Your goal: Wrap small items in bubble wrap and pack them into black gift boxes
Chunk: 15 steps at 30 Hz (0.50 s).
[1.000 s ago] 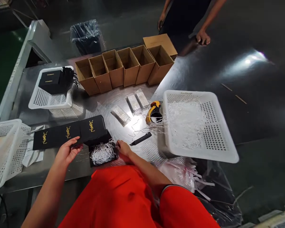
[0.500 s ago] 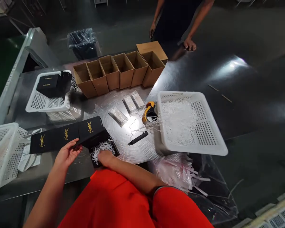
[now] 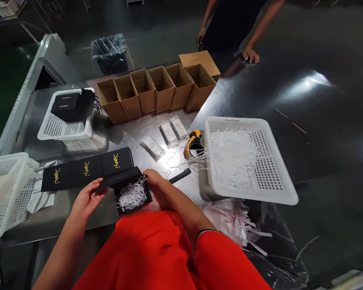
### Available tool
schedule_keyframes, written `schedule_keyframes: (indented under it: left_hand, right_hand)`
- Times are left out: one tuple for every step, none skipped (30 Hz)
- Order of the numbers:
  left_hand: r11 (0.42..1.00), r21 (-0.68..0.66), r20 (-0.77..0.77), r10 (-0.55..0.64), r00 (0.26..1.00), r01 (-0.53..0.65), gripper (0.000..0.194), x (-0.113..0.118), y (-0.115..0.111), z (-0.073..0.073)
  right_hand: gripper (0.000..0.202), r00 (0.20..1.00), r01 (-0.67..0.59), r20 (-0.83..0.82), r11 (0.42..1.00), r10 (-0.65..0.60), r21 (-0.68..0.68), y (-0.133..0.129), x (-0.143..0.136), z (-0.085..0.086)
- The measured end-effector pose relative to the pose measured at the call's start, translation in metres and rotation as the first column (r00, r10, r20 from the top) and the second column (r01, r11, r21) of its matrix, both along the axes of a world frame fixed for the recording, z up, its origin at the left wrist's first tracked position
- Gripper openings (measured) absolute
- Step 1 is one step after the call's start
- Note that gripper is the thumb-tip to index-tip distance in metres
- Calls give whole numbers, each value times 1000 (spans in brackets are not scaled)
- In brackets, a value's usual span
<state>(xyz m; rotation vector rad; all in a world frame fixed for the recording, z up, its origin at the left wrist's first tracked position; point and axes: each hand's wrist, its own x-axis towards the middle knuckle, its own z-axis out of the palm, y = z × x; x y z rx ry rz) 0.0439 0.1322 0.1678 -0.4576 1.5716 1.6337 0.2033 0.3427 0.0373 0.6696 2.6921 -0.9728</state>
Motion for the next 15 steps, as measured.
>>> schedule_keyframes:
  left_hand:
    - [1000, 1, 0, 7, 1000, -7, 19, 1, 0, 0]
    - [1000, 3, 2, 14, 1000, -14, 19, 2, -1, -1]
    - [1000, 7, 3, 20, 1000, -20, 20, 3, -1, -1]
    - [1000, 13, 5, 27, 1000, -28, 21, 3, -1, -2]
    - [999, 19, 7, 36, 999, -36, 22, 4, -1, -2]
    - [999, 25, 11, 43, 999, -43, 23, 4, -1, -2]
    - [998, 30, 13, 49, 999, -49, 24, 5, -1, -3]
    - [998, 34, 15, 55, 998, -56, 24, 5, 0, -3]
    - [997, 37, 15, 61, 998, -61, 24, 5, 0, -3]
    - [997, 39, 17, 63, 998, -64, 24, 6, 0, -3]
    - [997, 40, 18, 63, 998, -64, 24, 6, 1, -3]
    - [997, 39, 18, 65, 998, -66, 23, 6, 1, -2]
    - [997, 35, 19, 67, 998, -67, 23, 6, 2, -2]
    - [997, 31, 21, 65, 998, -66, 22, 6, 2, -2]
    - [998, 26, 20, 65, 998, -65, 21, 6, 2, -2]
  right_hand:
    - [19, 1000, -6, 24, 1000, 6, 7, 1, 7, 0]
    - [19, 999, -19, 48, 1000, 19, 9, 0, 16, 2]
    - [20, 997, -34, 70, 999, 34, 7, -1, 25, 5]
    - [21, 995, -42, 87, 999, 41, 9, -5, 34, 9]
    - [22, 994, -53, 100, 999, 52, 6, -12, 42, 14]
    - [22, 992, -68, 107, 998, 68, -2, -21, 47, 20]
    - [21, 990, -87, 108, 996, 88, -15, -32, 49, 26]
    - [21, 988, -111, 101, 993, 113, -30, -44, 47, 31]
    - [23, 986, -134, 90, 990, 138, -45, -56, 42, 35]
    - [27, 984, -153, 82, 987, 157, -54, -66, 35, 39]
    - [32, 982, -164, 84, 985, 169, -55, -74, 27, 41]
    - [34, 981, -165, 98, 985, 169, -46, -80, 18, 42]
    - [33, 980, -159, 120, 987, 162, -31, -83, 10, 42]
    - [32, 979, -148, 142, 989, 148, -13, -85, 4, 41]
    - [32, 979, -137, 154, 991, 134, 10, -86, -1, 40]
